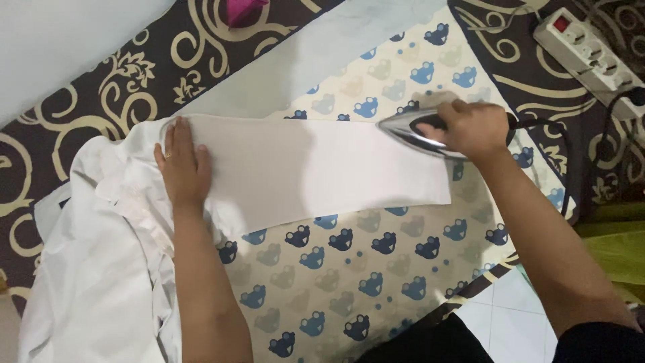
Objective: The person irons a white long-sleeved shirt on a flat surface using a hand iron.
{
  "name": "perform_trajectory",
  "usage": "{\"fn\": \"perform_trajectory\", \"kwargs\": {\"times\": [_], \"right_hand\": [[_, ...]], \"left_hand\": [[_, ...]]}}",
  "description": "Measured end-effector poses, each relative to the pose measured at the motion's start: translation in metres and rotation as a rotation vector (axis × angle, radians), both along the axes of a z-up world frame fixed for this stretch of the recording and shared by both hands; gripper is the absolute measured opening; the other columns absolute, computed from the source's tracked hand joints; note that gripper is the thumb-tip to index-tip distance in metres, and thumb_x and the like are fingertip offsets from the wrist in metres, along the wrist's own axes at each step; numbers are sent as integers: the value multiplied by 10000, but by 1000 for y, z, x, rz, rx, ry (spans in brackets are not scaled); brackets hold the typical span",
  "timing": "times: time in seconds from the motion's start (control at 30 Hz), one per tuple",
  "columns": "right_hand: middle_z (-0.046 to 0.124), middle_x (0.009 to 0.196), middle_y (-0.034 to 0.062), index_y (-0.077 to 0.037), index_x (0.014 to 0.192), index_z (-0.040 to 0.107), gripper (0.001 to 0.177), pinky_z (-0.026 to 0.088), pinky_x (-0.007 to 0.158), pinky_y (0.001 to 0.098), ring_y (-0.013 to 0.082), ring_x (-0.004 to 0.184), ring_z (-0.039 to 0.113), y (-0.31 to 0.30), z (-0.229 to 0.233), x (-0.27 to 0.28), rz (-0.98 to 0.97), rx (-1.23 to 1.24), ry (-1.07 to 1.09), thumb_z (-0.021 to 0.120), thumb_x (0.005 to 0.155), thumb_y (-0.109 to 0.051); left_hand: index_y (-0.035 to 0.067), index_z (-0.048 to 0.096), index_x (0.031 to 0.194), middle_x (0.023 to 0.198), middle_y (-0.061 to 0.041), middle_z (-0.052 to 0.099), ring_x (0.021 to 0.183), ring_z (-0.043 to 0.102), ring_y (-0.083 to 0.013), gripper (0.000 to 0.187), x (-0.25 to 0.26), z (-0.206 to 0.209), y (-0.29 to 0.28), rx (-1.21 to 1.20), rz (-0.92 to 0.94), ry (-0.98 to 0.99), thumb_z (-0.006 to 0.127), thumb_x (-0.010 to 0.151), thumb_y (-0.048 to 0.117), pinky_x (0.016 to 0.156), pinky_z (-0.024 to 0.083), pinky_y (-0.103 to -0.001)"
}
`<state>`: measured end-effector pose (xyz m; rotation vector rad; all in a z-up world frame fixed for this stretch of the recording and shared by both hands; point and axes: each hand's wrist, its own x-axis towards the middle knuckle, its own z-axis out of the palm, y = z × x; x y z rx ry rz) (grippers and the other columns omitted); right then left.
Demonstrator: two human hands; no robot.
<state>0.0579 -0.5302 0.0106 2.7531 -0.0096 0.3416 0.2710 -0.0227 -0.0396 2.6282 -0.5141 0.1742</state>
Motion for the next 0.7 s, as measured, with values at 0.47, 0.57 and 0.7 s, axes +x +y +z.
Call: {"fn": "perform_trajectory", "kwargs": {"times": [0.47,0.57,0.7], "right_hand": [[630,546,10,-187,695,717,560,486,452,357,199,456,618,79,21,-31,345,282,289,591,848,-711],[644,593,8,-160,681,704,524,478,452,346,195,478,624,97,14,-31,378,296,114,647,873,-644],[635,592,14,-143,638,671,526,467,441,351,211,482,622,111,13,-19,459,291,5,679,861,-619]], "left_hand": [[-84,226,1585,1671,-221,241,1547,169,-431,813,-29,1,-37,243,18,7,527,1019,416,1213,83,-608],[-81,237,1603,1698,-214,207,1555,162,-460,787,-100,-10,-57,220,-54,-61,495,1041,405,1227,138,-636],[-43,269,1591,1707,-235,167,1566,153,-442,772,-187,-16,-72,392,30,-25,499,1017,419,1227,147,-639]]}}
